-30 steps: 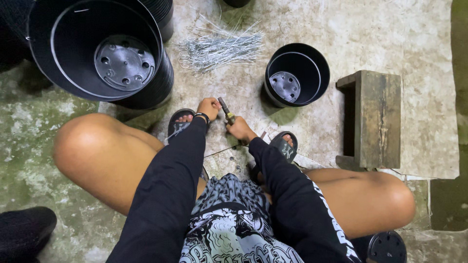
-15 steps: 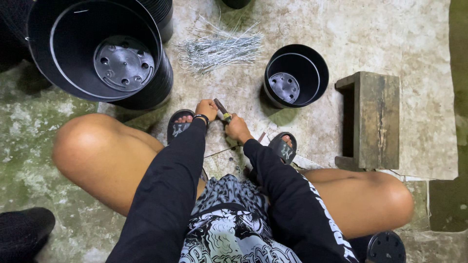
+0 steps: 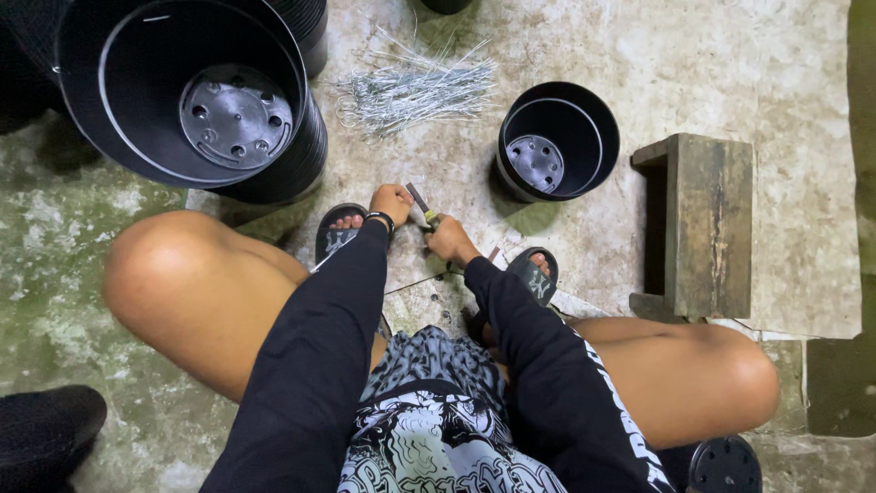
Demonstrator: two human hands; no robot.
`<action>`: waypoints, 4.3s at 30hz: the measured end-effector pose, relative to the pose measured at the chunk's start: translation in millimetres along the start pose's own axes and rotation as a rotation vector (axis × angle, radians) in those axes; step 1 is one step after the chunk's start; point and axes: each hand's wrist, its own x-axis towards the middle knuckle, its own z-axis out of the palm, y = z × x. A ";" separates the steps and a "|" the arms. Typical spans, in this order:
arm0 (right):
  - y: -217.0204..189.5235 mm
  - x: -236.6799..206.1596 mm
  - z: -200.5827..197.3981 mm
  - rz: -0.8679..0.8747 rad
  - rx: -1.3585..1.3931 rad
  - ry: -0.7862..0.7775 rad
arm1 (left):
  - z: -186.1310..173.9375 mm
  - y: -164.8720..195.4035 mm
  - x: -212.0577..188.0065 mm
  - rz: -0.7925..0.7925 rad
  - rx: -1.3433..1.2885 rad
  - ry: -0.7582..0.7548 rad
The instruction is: The person sits on the floor and assembles black plastic plant pots by inserting metal wire handles through holes in the pot rims. They use pliers to cut and bend the wires, then secure the handles to each pot before stacking them.
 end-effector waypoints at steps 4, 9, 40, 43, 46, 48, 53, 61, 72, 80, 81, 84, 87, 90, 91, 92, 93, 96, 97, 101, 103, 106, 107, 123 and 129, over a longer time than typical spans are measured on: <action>-6.9 -4.6 -3.8 0.078 -0.117 0.022 | 2.9 -1.8 0.8 -0.017 0.014 -0.031; -4.9 -6.1 -7.1 0.072 -0.121 0.004 | 6.5 1.6 -2.6 -0.046 -0.027 -0.006; 10.4 -5.3 -21.3 -0.177 -0.447 0.247 | 14.7 9.5 2.3 0.183 -0.086 -0.101; 2.3 9.5 -35.8 -0.284 0.218 0.164 | 17.2 12.1 1.9 0.195 -0.114 -0.113; -5.7 15.5 -48.5 -0.378 0.365 -0.036 | 16.3 13.1 2.0 0.179 -0.096 -0.126; -10.2 14.5 -50.5 -0.352 0.276 -0.049 | 15.3 13.5 2.0 0.146 -0.085 -0.145; -13.7 18.2 -65.7 -0.346 0.145 -0.104 | 15.7 18.6 5.1 0.139 -0.108 -0.216; -7.6 22.7 -85.0 -0.460 0.037 0.045 | 21.1 33.2 14.7 0.082 -0.231 -0.226; -1.8 17.6 -85.1 -0.369 0.068 0.075 | 15.3 22.0 11.5 0.198 -0.085 -0.203; -3.1 19.7 -82.0 -0.280 0.271 0.013 | 16.1 24.6 8.8 0.208 -0.073 -0.123; -2.2 21.2 -83.0 -0.277 0.311 -0.006 | 16.3 24.6 9.3 0.220 -0.071 -0.120; 1.8 21.0 -83.3 -0.241 0.374 -0.051 | 16.2 23.1 8.7 0.230 -0.077 -0.115; 3.4 21.5 -84.1 -0.278 0.357 -0.064 | 17.2 22.5 8.0 0.209 -0.067 -0.125; 3.4 21.4 -81.1 -0.365 0.260 -0.034 | 18.9 21.7 7.5 0.220 -0.061 -0.121; 2.5 21.0 -79.4 -0.396 0.217 -0.019 | 19.4 21.3 7.4 0.228 -0.061 -0.118; 1.3 20.5 -77.5 -0.386 0.189 -0.014 | 19.7 20.5 7.1 0.236 -0.060 -0.114; 0.5 20.2 -76.5 -0.378 0.160 -0.010 | 20.2 20.0 7.4 0.245 -0.060 -0.109; -2.9 19.2 -71.7 -0.376 0.132 -0.012 | 20.3 17.2 6.5 0.265 -0.050 -0.121; -3.3 18.9 -70.7 -0.380 0.131 -0.015 | 20.8 16.8 6.2 0.268 -0.042 -0.120; -2.6 18.0 -66.7 -0.372 0.015 0.023 | 21.0 15.4 5.0 0.273 -0.010 -0.124; -1.1 17.8 -64.9 -0.407 0.015 0.040 | 20.5 14.9 4.4 0.268 0.007 -0.135; 1.6 18.1 -63.1 -0.368 -0.005 0.039 | 20.6 14.0 3.6 0.254 0.029 -0.162; 2.1 18.6 -62.6 -0.374 -0.015 0.044 | 20.8 13.6 3.5 0.250 0.036 -0.169; 3.6 19.0 -60.4 -0.389 -0.059 0.039 | 21.5 9.9 1.7 0.249 0.048 -0.174; 4.6 19.5 -59.1 -0.376 -0.062 0.005 | 21.5 8.7 1.3 0.281 0.075 -0.181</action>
